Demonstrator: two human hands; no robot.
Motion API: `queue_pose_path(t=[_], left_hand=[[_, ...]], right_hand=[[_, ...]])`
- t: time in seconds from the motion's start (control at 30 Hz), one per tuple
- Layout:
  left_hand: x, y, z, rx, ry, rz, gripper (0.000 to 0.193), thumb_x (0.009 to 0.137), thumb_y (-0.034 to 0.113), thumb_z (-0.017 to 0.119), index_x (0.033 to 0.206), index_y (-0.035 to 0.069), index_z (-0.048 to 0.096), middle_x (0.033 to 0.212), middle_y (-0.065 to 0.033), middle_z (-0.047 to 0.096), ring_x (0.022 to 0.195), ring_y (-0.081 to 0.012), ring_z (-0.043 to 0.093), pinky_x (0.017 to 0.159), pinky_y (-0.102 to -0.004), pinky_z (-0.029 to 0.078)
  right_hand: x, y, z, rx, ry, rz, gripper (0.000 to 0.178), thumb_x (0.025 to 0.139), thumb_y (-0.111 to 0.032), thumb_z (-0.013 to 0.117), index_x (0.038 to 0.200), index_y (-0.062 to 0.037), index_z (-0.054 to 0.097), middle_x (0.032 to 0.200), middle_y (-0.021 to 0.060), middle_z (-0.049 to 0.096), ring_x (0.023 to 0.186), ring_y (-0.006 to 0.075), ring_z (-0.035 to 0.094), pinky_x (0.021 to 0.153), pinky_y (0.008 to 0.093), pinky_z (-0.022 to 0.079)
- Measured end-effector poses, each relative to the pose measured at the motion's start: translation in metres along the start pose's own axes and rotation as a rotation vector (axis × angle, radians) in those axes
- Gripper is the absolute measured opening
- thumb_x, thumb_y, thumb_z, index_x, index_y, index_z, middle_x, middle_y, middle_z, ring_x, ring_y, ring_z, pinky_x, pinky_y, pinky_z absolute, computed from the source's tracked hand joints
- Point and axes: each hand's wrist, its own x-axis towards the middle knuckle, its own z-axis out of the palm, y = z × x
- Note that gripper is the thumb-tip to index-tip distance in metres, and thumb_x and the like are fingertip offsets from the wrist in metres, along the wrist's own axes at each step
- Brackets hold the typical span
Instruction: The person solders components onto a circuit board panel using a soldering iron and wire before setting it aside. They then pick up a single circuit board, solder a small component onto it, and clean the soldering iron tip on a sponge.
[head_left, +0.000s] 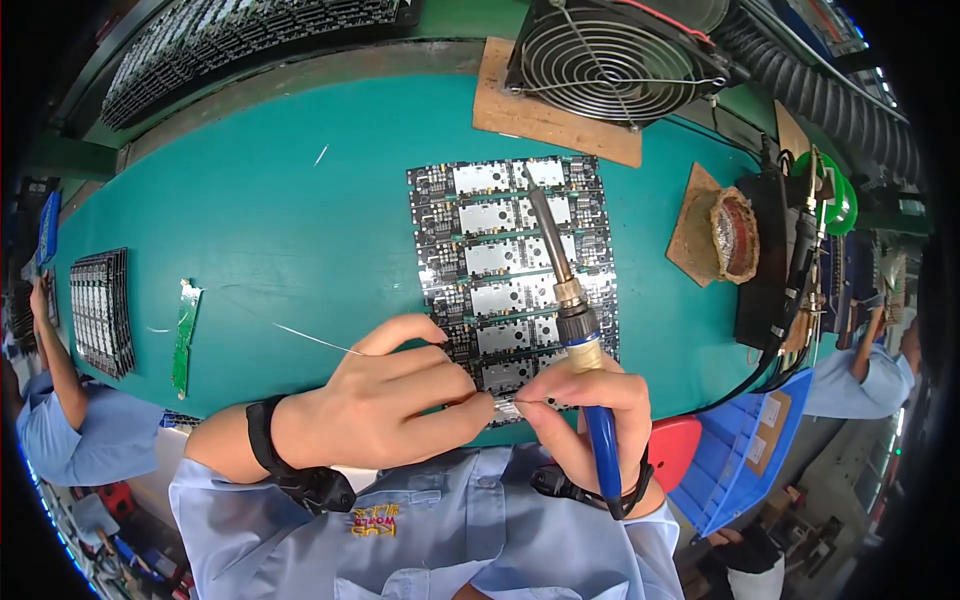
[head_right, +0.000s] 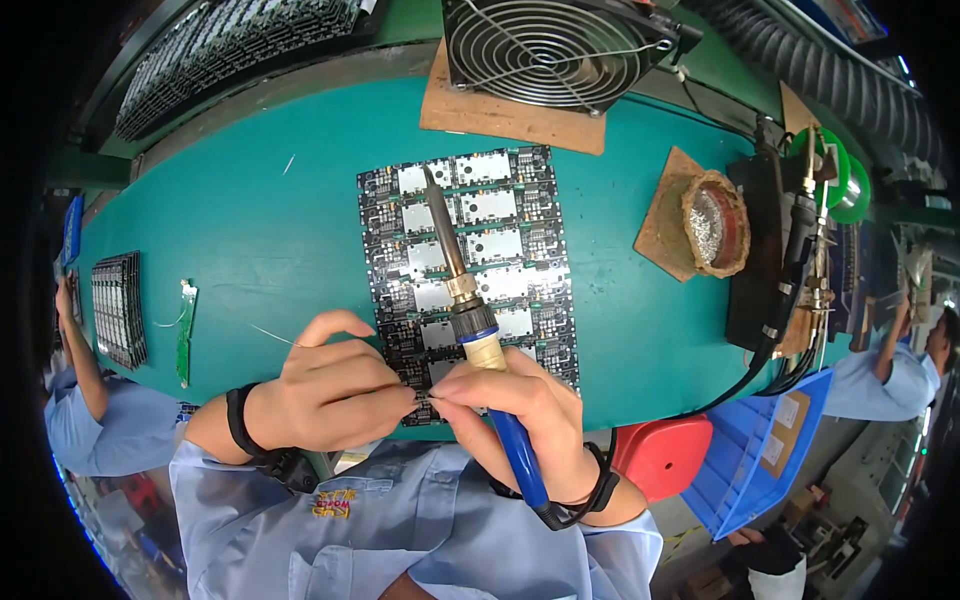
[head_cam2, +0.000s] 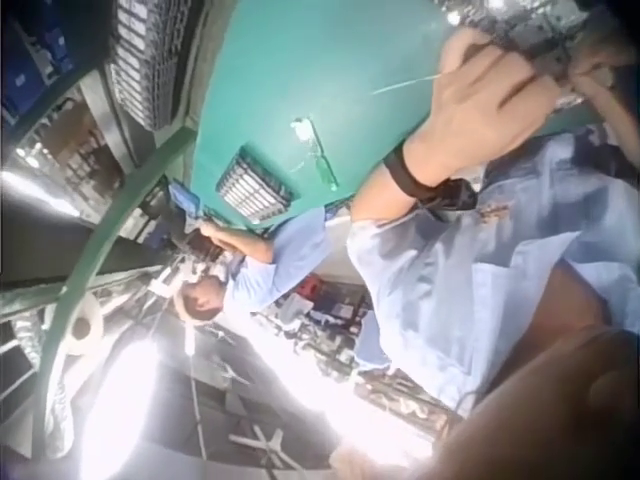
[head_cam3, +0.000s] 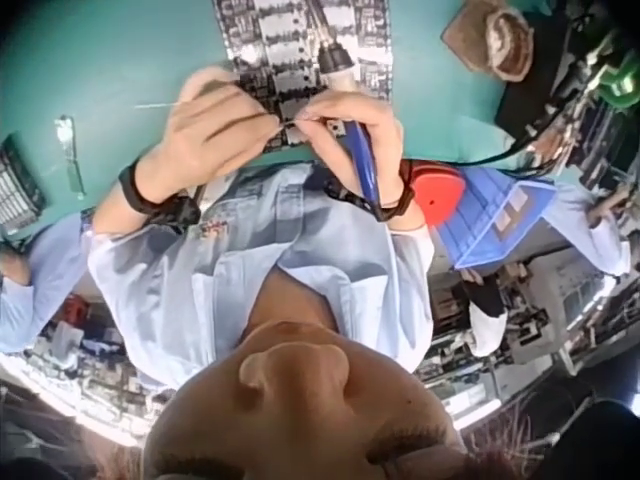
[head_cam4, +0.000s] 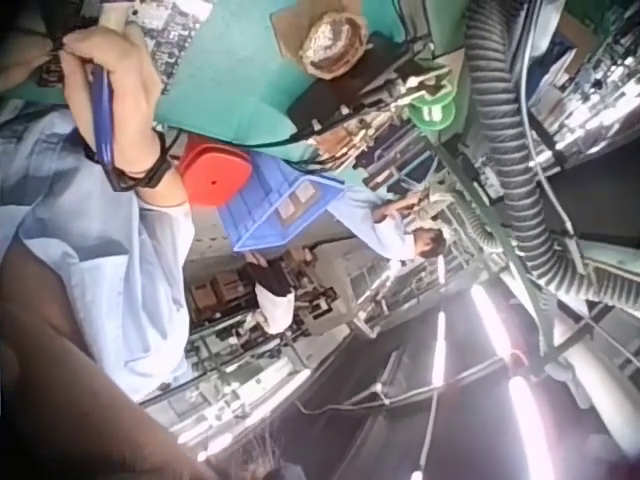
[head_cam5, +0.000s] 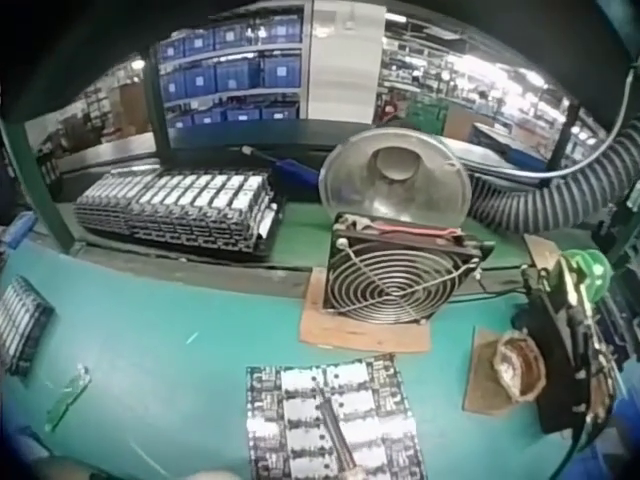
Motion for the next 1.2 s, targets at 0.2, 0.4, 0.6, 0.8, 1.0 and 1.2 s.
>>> queue_pose_path(t=[0.2,0.4,0.6,0.8,1.0,1.2], left_hand=[[0.001,-0.001,-0.005,-0.005,-0.015,-0.074,0.015,0.064,0.007,0.071,0.077,0.009,0.063,0.068,0.0008,0.05,0.058,-0.0133,0.05,0.079,-0.0342,0.036],[0.003,-0.007,-0.016,0.035,0.005,-0.226,0.02,0.063,0.001,0.069,0.077,0.012,0.061,0.06,0.0027,0.047,0.054,-0.0141,0.047,0.077,-0.0371,0.031],[0.006,-0.011,-0.015,0.179,-0.015,-0.366,0.016,0.064,-0.001,0.066,0.071,0.009,0.055,0.07,-0.0026,0.054,0.064,-0.0176,0.054,0.091,-0.0458,0.032],[0.005,0.009,-0.014,0.236,-0.072,-0.399,0.016,0.063,-0.002,0.063,0.069,0.008,0.053,0.085,-0.0072,0.061,0.074,-0.0205,0.058,0.102,-0.0524,0.026],[-0.008,0.029,-0.002,0.244,-0.03,-0.496,0.017,0.06,0.003,0.067,0.069,0.01,0.055,0.077,-0.0023,0.059,0.07,-0.0189,0.056,0.1,-0.05,0.029],[-0.022,0.035,0.013,0.293,0.042,-0.473,0.017,0.059,0.004,0.068,0.07,0.011,0.057,0.066,-0.0007,0.052,0.063,-0.0183,0.052,0.097,-0.0471,0.031]], right_hand=[[-0.005,0.006,-0.006,0.028,-0.001,0.054,0.037,0.075,0.01,0.066,0.099,-0.0056,0.042,0.081,0.0143,0.06,0.07,0.0196,0.059,0.064,0.03,0.048],[-0.029,0.008,-0.038,-0.02,0.207,0.103,0.032,0.074,0.002,0.072,0.096,-0.0046,0.05,0.082,0.0127,0.065,0.072,0.0229,0.062,0.067,0.0335,0.048],[-0.04,0.001,-0.049,-0.097,0.505,0.16,0.048,0.081,-0.046,0.063,0.1,-0.0071,0.044,0.078,0.0081,0.051,0.069,0.0175,0.051,0.065,0.0304,0.042],[-0.061,0.014,-0.052,-0.033,0.42,0.24,0.047,0.079,-0.047,0.064,0.097,-0.0072,0.046,0.076,0.0047,0.047,0.065,0.0145,0.046,0.069,0.0303,0.041],[-0.07,0.03,-0.051,0.116,0.345,0.097,0.038,0.081,-0.04,0.064,0.091,-0.0071,0.048,0.075,0.0038,0.045,0.069,0.0152,0.044,0.079,0.0334,0.039],[-0.068,0.037,-0.041,0.16,0.508,0.096,0.034,0.081,-0.037,0.065,0.087,-0.0064,0.05,0.072,0.0039,0.047,0.067,0.0156,0.043,0.076,0.0341,0.036]])
